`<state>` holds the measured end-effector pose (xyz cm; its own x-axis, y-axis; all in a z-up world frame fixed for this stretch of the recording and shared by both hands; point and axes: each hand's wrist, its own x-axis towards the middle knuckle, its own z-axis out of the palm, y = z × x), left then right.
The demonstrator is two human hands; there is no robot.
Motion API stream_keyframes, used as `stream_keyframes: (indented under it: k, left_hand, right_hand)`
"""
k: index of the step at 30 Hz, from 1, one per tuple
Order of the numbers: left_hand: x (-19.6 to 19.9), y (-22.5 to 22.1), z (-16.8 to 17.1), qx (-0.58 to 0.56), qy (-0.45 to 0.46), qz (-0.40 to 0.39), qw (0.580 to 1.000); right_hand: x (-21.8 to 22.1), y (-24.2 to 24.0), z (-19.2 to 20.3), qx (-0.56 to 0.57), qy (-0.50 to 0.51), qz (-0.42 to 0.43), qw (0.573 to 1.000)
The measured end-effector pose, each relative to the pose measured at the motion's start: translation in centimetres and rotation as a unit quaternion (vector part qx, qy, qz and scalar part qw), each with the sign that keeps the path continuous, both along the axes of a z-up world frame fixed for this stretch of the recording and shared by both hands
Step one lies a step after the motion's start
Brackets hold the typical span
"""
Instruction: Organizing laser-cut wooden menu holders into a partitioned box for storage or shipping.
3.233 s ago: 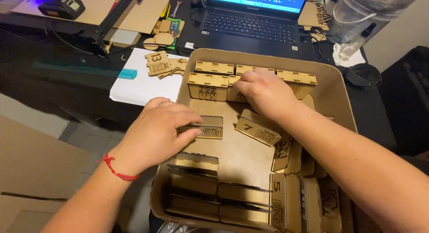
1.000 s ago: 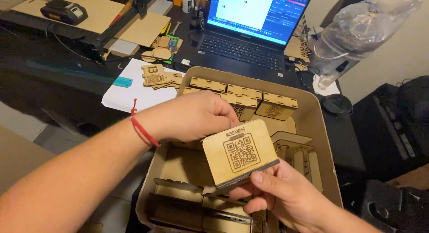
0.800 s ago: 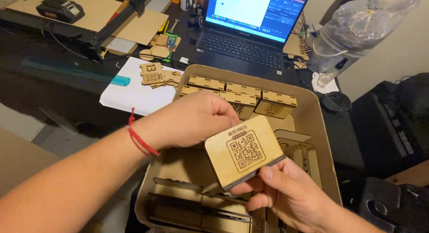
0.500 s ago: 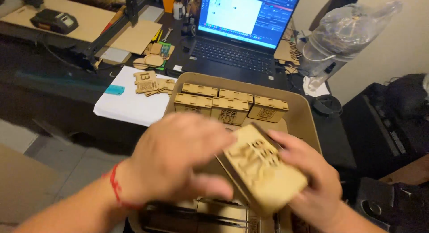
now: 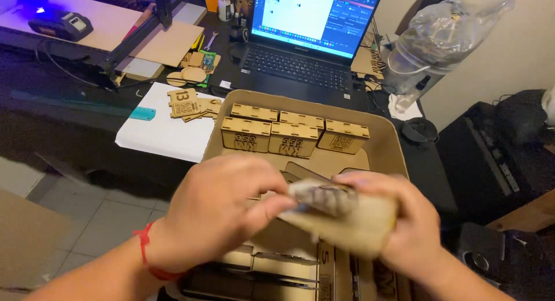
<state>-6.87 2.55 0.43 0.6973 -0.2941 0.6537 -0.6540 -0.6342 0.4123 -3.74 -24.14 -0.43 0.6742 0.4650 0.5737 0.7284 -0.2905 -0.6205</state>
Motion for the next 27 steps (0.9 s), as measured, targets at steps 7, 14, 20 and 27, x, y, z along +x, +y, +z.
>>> stream_keyframes:
  k: [7,14,20,27]
  left_hand:
    - [-0.2,0.5,0.9,-0.149,0.201,0.013,0.968]
    - [-0.6,0.6,0.1,-0.048,-0.052,-0.076,0.995]
    - [-2.0,-0.6,0.6,-0.106,0.029,-0.079,0.991]
    - [-0.5,-2.3,2.7,-0.195,0.167,-0.095,0.962]
  right_hand:
    - [0.4,1.5,-1.9,0.224,0.475,0.046,0.850]
    - [1.2,-2.8,-2.2,-0.057,-0.084,0.073,0.992]
    - [1.6,-3.2,-0.8,-0.063,-0.429,0.137,0.891]
    - [3.0,-1.0,-1.6,0.101,-0.341,0.163,0.920]
